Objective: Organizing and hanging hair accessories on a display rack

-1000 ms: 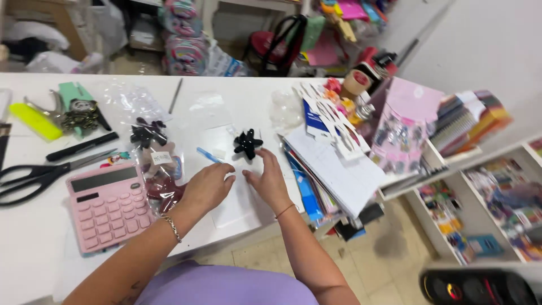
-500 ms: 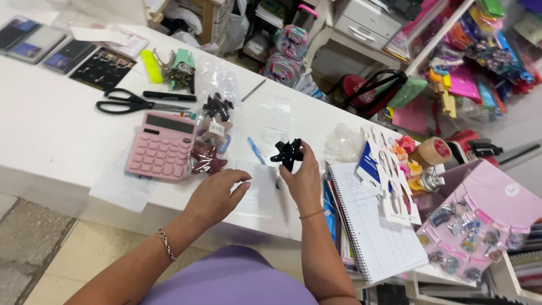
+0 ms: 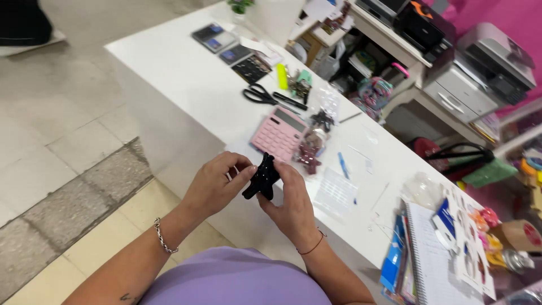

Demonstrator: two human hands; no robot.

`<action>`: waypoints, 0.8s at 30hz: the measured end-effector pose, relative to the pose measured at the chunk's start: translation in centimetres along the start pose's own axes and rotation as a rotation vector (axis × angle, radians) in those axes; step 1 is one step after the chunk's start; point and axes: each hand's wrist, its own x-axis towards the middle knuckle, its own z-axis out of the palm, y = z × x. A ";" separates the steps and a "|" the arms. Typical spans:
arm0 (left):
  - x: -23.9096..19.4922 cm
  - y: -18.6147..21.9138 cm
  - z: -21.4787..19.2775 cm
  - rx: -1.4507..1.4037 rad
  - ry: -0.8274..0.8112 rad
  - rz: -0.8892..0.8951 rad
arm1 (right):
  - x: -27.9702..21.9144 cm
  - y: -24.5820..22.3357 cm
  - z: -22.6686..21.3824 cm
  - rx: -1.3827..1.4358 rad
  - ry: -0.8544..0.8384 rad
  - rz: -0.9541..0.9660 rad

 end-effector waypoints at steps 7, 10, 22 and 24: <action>-7.1 -3.0 -16.5 0.009 0.150 -0.121 | 5.6 -13.6 9.1 0.147 -0.011 -0.169; -10.0 -4.1 -22.7 0.002 0.181 -0.151 | 7.0 -18.1 13.5 0.198 0.008 -0.228; -13.0 -9.7 -37.9 0.256 0.444 -0.037 | 14.1 -29.3 27.1 0.378 0.004 -0.464; -12.0 -11.1 -39.6 0.177 0.482 -0.056 | 16.0 -29.5 29.8 0.390 0.023 -0.486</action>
